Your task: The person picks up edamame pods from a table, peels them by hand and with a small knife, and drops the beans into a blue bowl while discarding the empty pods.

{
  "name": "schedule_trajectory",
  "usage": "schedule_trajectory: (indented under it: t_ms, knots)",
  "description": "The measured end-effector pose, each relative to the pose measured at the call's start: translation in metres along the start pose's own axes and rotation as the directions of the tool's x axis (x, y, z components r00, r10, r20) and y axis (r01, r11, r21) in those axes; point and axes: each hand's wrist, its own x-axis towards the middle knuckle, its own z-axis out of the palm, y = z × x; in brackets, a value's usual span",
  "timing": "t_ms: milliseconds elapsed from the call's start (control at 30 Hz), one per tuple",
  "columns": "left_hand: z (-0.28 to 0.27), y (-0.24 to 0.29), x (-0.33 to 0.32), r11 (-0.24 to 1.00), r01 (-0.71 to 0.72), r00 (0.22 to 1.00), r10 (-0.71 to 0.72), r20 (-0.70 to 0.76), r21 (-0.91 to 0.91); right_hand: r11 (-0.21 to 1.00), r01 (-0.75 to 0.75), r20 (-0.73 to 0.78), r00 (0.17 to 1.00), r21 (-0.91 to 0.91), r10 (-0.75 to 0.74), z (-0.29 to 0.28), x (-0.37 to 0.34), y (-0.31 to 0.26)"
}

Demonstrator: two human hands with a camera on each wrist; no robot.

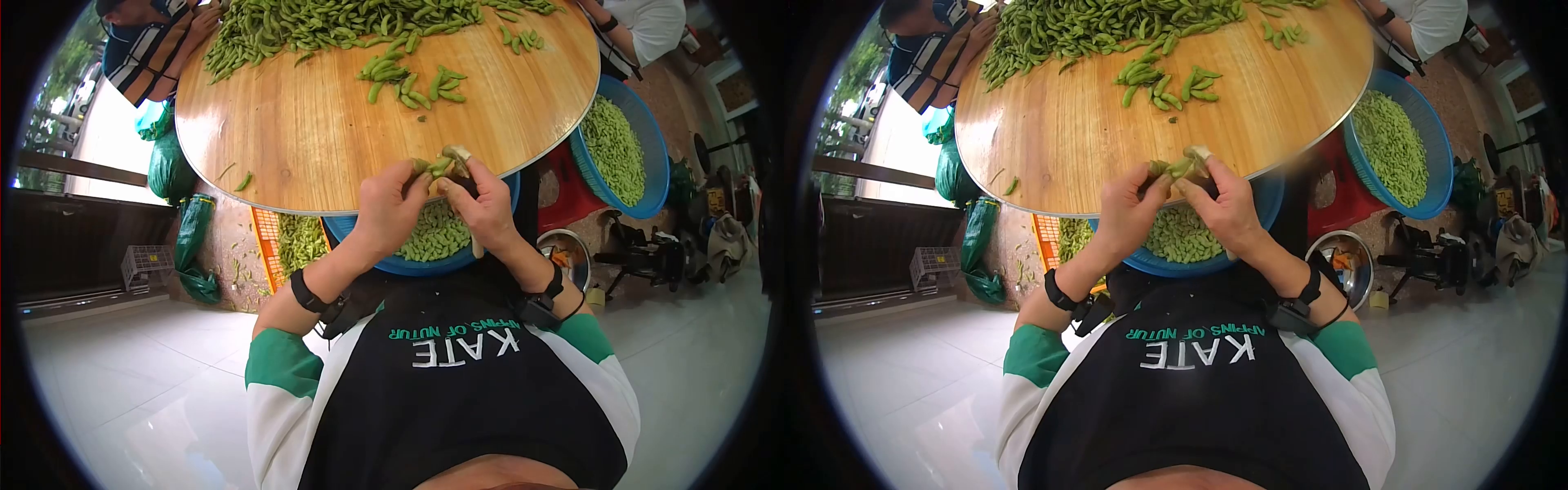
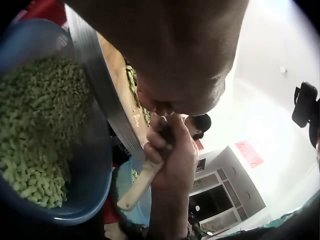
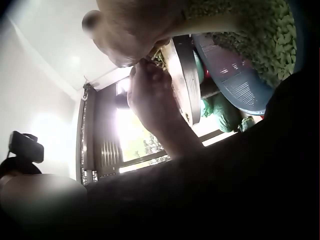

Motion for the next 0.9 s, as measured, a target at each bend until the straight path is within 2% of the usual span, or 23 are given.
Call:
schedule_trajectory:
  t_ms: [33, 67, 100, 167, 233, 400, 467, 533, 600, 633, 667, 700, 767, 800, 867, 900]
  knots:
    - [0.001, 0.001, -0.002, 0.989, -0.113, 0.993, 0.116, -0.026, 0.099, 0.975, 0.132, -0.032, 0.990, -0.179, -0.140, 0.001, 0.002, 0.002]
    - [0.002, 0.004, -0.004, 0.989, -0.110, 0.993, 0.113, -0.025, 0.100, 0.902, 0.246, -0.040, 0.960, -0.353, -0.278, 0.001, 0.004, 0.004]
    - [0.002, 0.007, -0.007, 0.972, -0.157, 0.986, 0.163, -0.019, 0.174, 0.903, 0.245, -0.041, 0.960, -0.353, -0.276, -0.001, 0.004, 0.007]
    - [0.004, 0.010, -0.010, 0.946, -0.205, 0.976, 0.215, -0.014, 0.250, 0.760, 0.366, 0.001, 0.901, -0.537, -0.433, -0.004, 0.008, 0.010]
    - [0.007, 0.010, -0.015, 0.976, -0.160, 0.986, 0.166, -0.029, 0.146, 0.755, 0.374, 0.010, 0.899, -0.538, -0.438, -0.002, 0.005, 0.011]
    - [0.004, 0.010, -0.021, 0.970, -0.135, 0.991, 0.133, 0.020, 0.204, 0.705, 0.425, 0.031, 0.867, -0.567, -0.497, 0.004, 0.001, 0.022]
    - [0.003, 0.012, -0.026, 0.966, -0.125, 0.992, 0.120, 0.036, 0.225, 0.787, 0.332, 0.035, 0.929, -0.521, -0.369, 0.005, -0.001, 0.020]
    - [-0.005, 0.015, -0.034, 0.966, -0.096, 0.988, 0.063, 0.140, 0.241, 0.829, 0.310, 0.007, 0.938, -0.466, -0.347, 0.004, 0.002, 0.018]
    - [-0.020, 0.022, -0.038, 0.949, -0.142, 0.986, 0.111, 0.122, 0.282, 0.866, 0.291, -0.014, 0.946, -0.407, -0.325, 0.000, 0.004, 0.016]
    - [-0.030, 0.026, -0.041, 0.929, -0.184, 0.981, 0.156, 0.111, 0.320, 0.807, 0.377, 0.090, 0.921, -0.454, -0.379, -0.003, 0.001, 0.014]
    - [-0.049, 0.025, -0.045, 0.874, -0.202, 0.969, 0.112, 0.222, 0.442, 0.740, 0.462, 0.192, 0.884, -0.489, -0.425, -0.006, -0.001, 0.013]
    - [-0.072, 0.024, -0.048, 0.801, -0.235, 0.945, 0.054, 0.324, 0.551, 0.740, 0.462, 0.189, 0.884, -0.489, -0.428, -0.011, -0.003, 0.014]
    - [-0.104, 0.034, -0.054, 0.581, -0.214, 0.836, -0.308, 0.455, 0.786, 0.700, 0.510, 0.352, 0.858, -0.500, -0.373, -0.020, -0.004, 0.015]
    - [-0.108, 0.038, -0.051, 0.578, -0.214, 0.834, -0.311, 0.455, 0.788, 0.703, 0.508, 0.350, 0.859, -0.497, -0.374, -0.019, -0.004, 0.015]
    - [-0.114, 0.041, -0.039, 0.556, -0.187, 0.908, -0.218, 0.359, 0.810, 0.669, 0.595, 0.378, 0.802, -0.446, -0.462, -0.016, -0.004, 0.015]
    - [-0.113, 0.037, -0.025, 0.625, -0.196, 0.932, -0.120, 0.342, 0.755, 0.668, 0.598, 0.376, 0.801, -0.443, -0.467, -0.015, -0.004, 0.013]
